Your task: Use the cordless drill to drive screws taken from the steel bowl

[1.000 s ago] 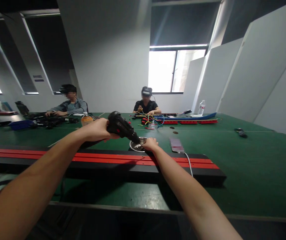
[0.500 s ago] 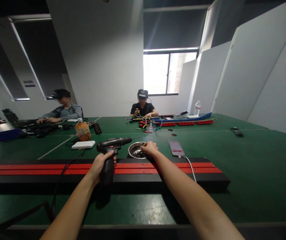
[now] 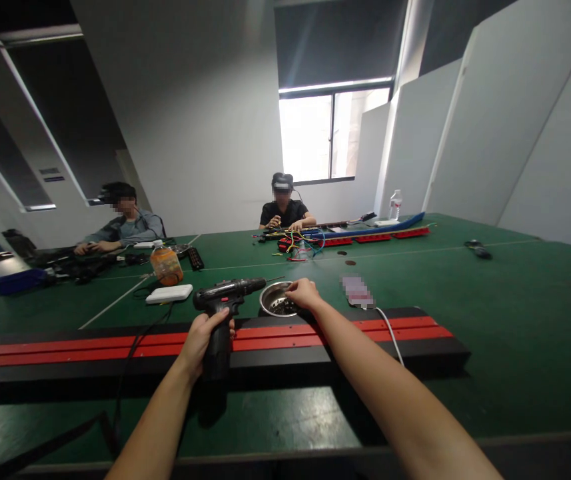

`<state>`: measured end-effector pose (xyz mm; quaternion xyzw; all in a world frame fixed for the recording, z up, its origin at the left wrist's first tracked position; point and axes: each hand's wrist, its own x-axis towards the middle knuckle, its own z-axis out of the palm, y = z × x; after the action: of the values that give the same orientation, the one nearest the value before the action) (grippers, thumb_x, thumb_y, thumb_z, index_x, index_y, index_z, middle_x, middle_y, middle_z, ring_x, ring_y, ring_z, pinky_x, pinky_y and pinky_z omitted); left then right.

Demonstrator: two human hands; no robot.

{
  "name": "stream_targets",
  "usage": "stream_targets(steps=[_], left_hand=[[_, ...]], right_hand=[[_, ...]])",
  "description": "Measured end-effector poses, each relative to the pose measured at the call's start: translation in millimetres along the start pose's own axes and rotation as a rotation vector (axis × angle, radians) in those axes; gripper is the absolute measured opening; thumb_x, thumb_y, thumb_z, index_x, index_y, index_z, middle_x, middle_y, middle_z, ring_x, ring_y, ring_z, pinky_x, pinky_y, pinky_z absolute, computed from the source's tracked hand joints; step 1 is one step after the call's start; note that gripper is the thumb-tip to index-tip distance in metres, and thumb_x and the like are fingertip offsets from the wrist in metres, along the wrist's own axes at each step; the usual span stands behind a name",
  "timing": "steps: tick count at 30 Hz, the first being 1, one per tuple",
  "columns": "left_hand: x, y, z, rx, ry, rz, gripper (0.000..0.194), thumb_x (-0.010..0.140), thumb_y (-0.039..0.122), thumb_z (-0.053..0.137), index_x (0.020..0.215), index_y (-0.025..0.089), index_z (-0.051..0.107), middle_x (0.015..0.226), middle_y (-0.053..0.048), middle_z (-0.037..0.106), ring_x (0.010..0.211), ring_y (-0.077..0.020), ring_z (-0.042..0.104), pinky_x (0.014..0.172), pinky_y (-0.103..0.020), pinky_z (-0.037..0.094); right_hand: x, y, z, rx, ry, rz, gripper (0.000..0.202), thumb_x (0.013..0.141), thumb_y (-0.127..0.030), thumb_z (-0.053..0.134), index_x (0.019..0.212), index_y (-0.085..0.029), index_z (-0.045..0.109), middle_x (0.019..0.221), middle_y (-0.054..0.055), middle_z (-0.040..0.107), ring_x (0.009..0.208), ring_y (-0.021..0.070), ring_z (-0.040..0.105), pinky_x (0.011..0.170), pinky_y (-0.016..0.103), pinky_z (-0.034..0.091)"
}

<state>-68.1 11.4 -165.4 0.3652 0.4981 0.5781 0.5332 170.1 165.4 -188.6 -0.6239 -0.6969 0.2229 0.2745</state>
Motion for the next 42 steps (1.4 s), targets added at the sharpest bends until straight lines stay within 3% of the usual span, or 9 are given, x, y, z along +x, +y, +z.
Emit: stream_targets(steps=[18,28,42], left_hand=[[3,-4,-4.5,0.046,-0.040,0.013,0.030,0.077,0.038,0.077,0.076,0.010,0.065,0.068,-0.008,0.069,0.053,-0.0162,0.066,0.046,-0.026,0.054],[6,-6,-7.2,0.041,-0.071,0.004,0.028,0.079,0.036,0.075,0.078,0.009,0.065,0.068,-0.008,0.068,0.054,-0.0145,0.064,0.048,-0.025,0.054],[4,-4,-5.8,0.042,-0.092,-0.012,0.032,0.080,0.039,0.075,0.078,0.009,0.066,0.067,-0.008,0.067,0.054,-0.0140,0.063,0.049,-0.024,0.052]], right_hand=[[9,8,5,-0.035,-0.026,-0.026,0.026,0.078,-0.031,0.060,0.090,-0.022,0.081,0.087,0.010,0.075,0.083,0.0262,0.066,0.074,0.031,0.046],[10,6,7,-0.099,-0.033,-0.032,0.025,0.080,-0.028,0.058,0.086,-0.018,0.080,0.088,0.013,0.074,0.088,0.0269,0.065,0.077,0.028,0.045],[15,8,9,0.076,0.001,0.013,0.011,0.072,-0.022,0.067,0.067,-0.018,0.076,0.065,0.009,0.067,0.072,0.0238,0.062,0.071,0.030,0.044]])
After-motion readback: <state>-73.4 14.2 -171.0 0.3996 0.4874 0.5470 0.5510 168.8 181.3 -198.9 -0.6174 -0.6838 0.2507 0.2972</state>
